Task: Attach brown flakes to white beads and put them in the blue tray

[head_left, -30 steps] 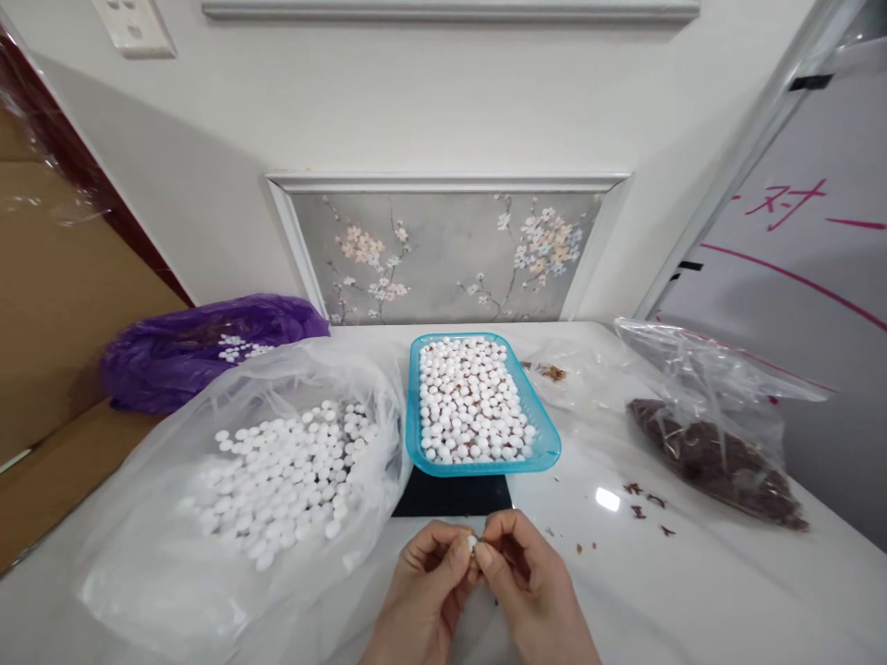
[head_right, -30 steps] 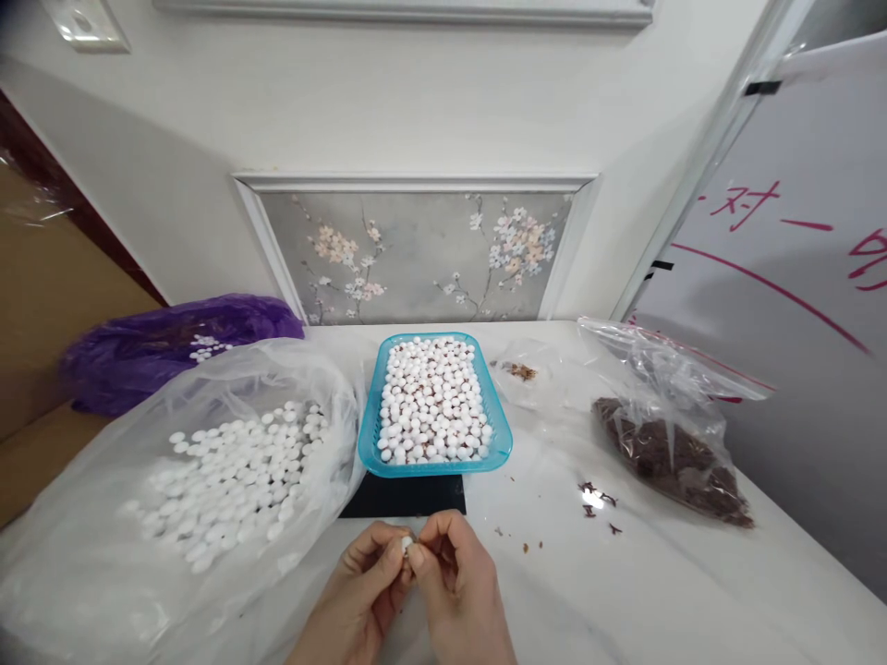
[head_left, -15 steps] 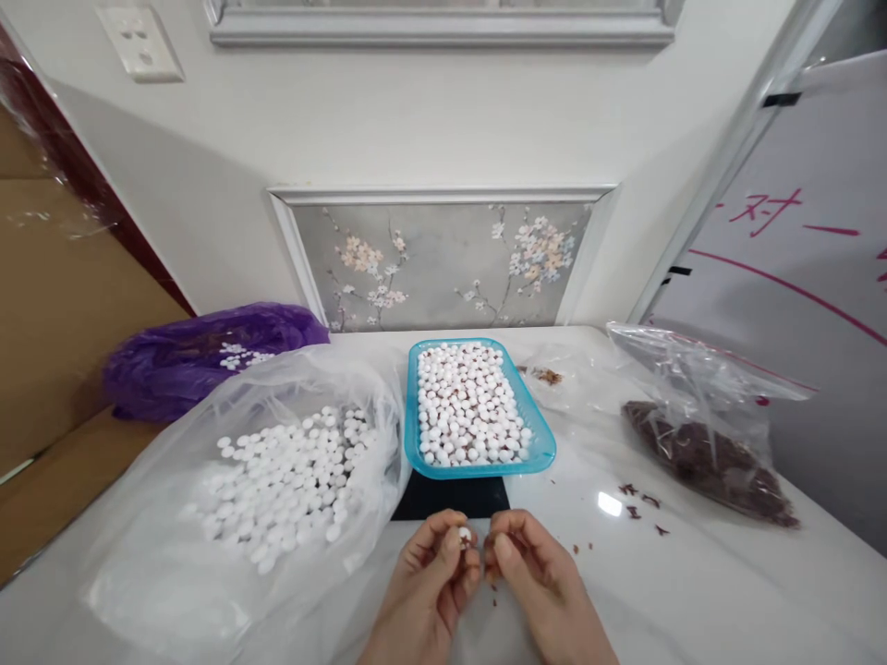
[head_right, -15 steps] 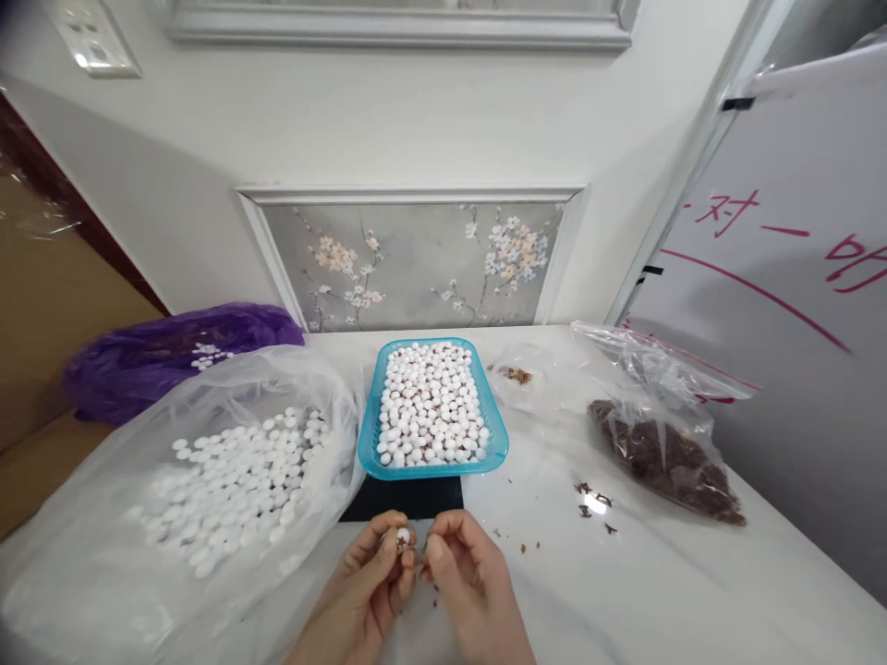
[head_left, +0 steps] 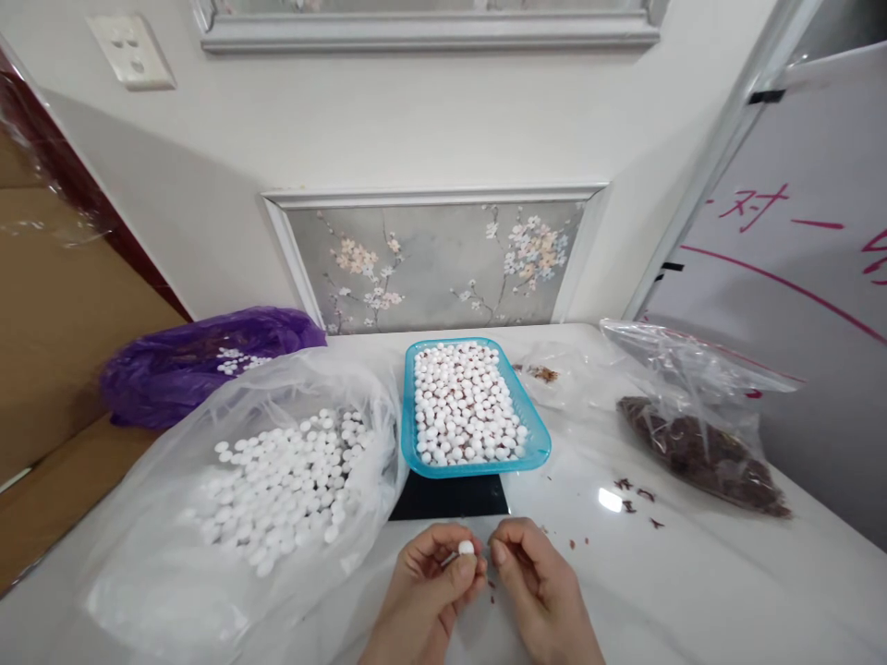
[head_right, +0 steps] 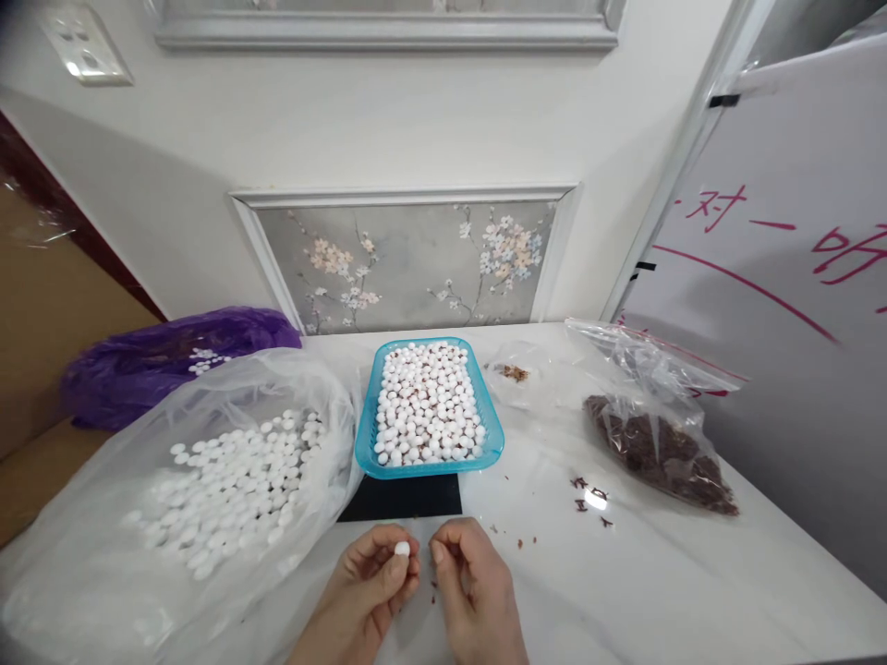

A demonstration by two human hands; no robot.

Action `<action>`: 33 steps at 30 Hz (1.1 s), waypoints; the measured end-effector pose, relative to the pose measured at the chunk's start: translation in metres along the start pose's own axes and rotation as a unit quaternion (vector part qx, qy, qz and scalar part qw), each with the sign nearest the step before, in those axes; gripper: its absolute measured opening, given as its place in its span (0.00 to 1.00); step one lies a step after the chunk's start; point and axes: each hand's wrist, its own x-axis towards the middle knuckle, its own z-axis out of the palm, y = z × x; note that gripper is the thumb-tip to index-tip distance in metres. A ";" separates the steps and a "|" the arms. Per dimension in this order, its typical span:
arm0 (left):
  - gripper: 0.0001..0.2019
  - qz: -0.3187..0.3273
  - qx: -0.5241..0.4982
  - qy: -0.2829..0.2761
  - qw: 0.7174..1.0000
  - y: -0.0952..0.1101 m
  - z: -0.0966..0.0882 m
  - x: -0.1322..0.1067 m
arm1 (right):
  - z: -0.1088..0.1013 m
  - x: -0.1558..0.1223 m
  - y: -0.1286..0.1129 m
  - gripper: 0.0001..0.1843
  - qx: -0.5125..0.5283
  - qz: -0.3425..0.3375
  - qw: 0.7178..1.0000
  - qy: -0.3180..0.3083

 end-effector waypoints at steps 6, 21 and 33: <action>0.09 0.052 0.039 0.003 0.998 -0.003 0.000 -0.001 | 0.000 0.000 0.002 0.12 -0.017 -0.025 1.000 0.001; 0.11 0.028 -0.006 0.046 0.999 0.000 0.001 0.004 | -0.001 0.000 -0.002 0.11 -0.033 -0.026 0.999 -0.018; 0.12 0.036 -0.010 0.043 0.998 0.000 0.004 0.000 | -0.001 0.000 -0.003 0.10 -0.015 -0.015 0.999 -0.024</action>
